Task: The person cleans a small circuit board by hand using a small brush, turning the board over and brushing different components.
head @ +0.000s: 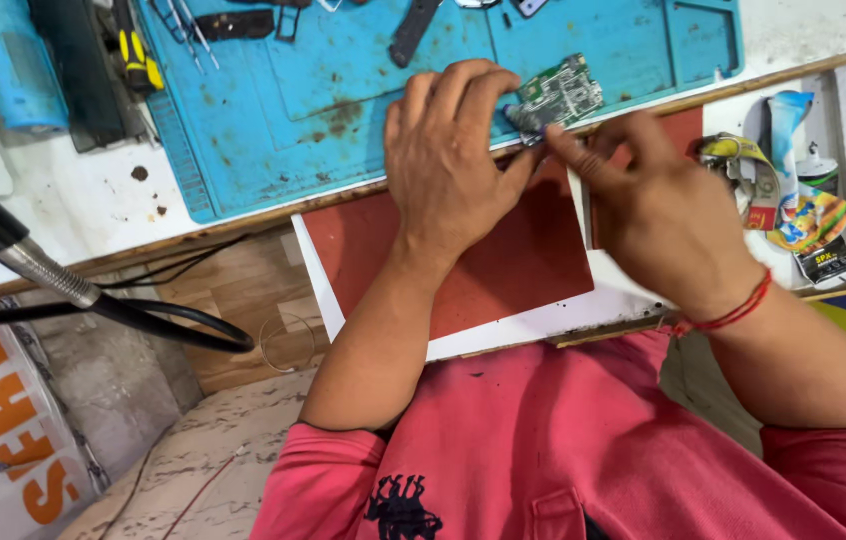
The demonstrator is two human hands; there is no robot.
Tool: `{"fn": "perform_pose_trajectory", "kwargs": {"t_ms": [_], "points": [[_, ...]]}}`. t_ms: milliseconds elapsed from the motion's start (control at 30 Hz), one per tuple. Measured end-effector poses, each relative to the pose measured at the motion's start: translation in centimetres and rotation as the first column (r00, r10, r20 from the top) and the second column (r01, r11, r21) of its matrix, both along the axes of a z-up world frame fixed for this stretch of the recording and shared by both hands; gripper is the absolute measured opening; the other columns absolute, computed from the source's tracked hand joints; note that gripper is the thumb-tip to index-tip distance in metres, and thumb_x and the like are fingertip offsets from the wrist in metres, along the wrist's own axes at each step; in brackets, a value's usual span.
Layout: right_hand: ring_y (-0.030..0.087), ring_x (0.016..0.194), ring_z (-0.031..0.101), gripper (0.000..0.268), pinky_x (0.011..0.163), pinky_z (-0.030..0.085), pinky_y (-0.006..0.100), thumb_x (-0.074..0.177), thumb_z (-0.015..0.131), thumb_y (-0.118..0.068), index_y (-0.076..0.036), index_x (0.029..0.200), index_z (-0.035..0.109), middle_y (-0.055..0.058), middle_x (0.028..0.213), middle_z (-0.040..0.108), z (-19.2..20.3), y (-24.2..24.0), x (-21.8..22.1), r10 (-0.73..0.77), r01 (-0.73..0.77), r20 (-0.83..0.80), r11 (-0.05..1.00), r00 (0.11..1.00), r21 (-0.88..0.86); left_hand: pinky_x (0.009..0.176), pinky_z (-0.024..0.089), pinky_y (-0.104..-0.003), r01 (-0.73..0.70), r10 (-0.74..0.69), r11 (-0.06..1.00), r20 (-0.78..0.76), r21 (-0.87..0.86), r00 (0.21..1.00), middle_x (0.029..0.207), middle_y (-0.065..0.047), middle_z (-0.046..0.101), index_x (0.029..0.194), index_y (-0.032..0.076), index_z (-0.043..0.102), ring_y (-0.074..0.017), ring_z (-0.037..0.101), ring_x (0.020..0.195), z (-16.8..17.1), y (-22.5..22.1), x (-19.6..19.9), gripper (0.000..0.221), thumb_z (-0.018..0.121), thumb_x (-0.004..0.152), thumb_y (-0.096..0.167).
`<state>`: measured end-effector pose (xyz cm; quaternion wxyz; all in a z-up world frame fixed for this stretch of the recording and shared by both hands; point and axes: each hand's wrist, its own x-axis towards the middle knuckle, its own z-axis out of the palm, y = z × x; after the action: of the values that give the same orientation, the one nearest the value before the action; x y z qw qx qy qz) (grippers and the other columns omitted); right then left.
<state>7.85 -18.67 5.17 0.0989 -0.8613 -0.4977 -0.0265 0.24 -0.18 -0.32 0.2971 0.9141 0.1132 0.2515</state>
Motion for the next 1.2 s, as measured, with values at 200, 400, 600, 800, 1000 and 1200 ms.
{"fn": "perform_pose_trajectory", "kwargs": {"t_ms": [200,400,600,800,1000,1200], "points": [[0.029,0.065,0.063,0.049,0.053,0.052,0.041,0.097,0.06,-0.001,-0.019,0.142,0.069,0.011,0.106,0.062,1.7,0.0,-0.9,-0.041,0.039,-0.024,0.994,0.999,-0.102,0.088,0.041,-0.043,0.005,-0.004,1.0,0.019,-0.011,1.0,0.115,0.001,0.059,0.112,0.014,0.065,-0.0237,0.056,0.107,-0.3,0.3,0.0,0.058,0.094,0.066,0.035],[0.031,0.06,0.063,0.046,0.049,0.052,0.04,0.094,0.06,0.0,-0.013,0.136,0.071,0.014,0.104,0.064,1.4,1.0,0.0,0.01,-0.006,0.032,0.993,0.999,-0.121,0.09,0.042,-0.042,0.003,-0.003,1.0,0.008,-0.021,1.0,0.109,0.003,0.058,0.102,0.015,0.063,-0.0226,0.056,0.106,-0.5,0.1,-0.1,0.049,0.097,0.075,0.04],[0.032,0.069,0.065,0.049,0.058,0.055,0.041,0.093,0.062,-0.003,-0.016,0.139,0.07,0.012,0.103,0.063,1.5,1.7,0.9,0.063,-0.06,0.038,0.994,0.997,-0.09,0.085,0.041,-0.044,0.012,-0.012,1.0,0.041,-0.007,0.999,0.107,0.0,0.057,0.095,0.014,0.063,-0.0239,0.056,0.104,-0.5,0.2,-0.1,0.047,0.096,0.069,0.034],[0.034,0.072,0.066,0.042,0.055,0.053,0.044,0.09,0.067,-0.004,-0.011,0.132,0.07,0.017,0.11,0.064,0.9,0.2,-0.8,-0.022,0.029,-0.091,0.996,0.996,0.084,0.09,0.043,-0.043,0.0,0.0,1.0,0.019,-0.003,1.0,0.109,0.001,0.058,0.099,0.015,0.065,-0.0247,0.055,0.105,0.4,0.0,-0.1,0.046,0.095,0.07,0.033],[0.029,0.078,0.065,0.047,0.06,0.053,0.04,0.095,0.063,0.004,-0.011,0.138,0.069,0.012,0.107,0.061,-1.5,-2.1,-1.5,-0.058,0.068,-0.107,0.993,0.993,0.092,0.093,0.043,-0.042,0.012,-0.012,1.0,0.013,0.02,1.0,0.114,0.004,0.059,0.105,0.016,0.07,-0.023,0.055,0.11,-0.6,0.0,-0.3,0.046,0.095,0.073,0.038],[0.029,0.075,0.063,0.046,0.059,0.051,0.041,0.094,0.069,0.0,-0.012,0.138,0.071,0.012,0.108,0.059,-1.2,-1.9,-0.3,-0.081,0.085,-0.032,0.99,0.996,0.115,0.091,0.041,-0.044,0.012,-0.013,0.999,0.025,0.033,1.0,0.113,0.004,0.06,0.1,0.015,0.072,-0.0229,0.055,0.11,-0.6,0.1,-0.1,0.048,0.095,0.072,0.045]]}}
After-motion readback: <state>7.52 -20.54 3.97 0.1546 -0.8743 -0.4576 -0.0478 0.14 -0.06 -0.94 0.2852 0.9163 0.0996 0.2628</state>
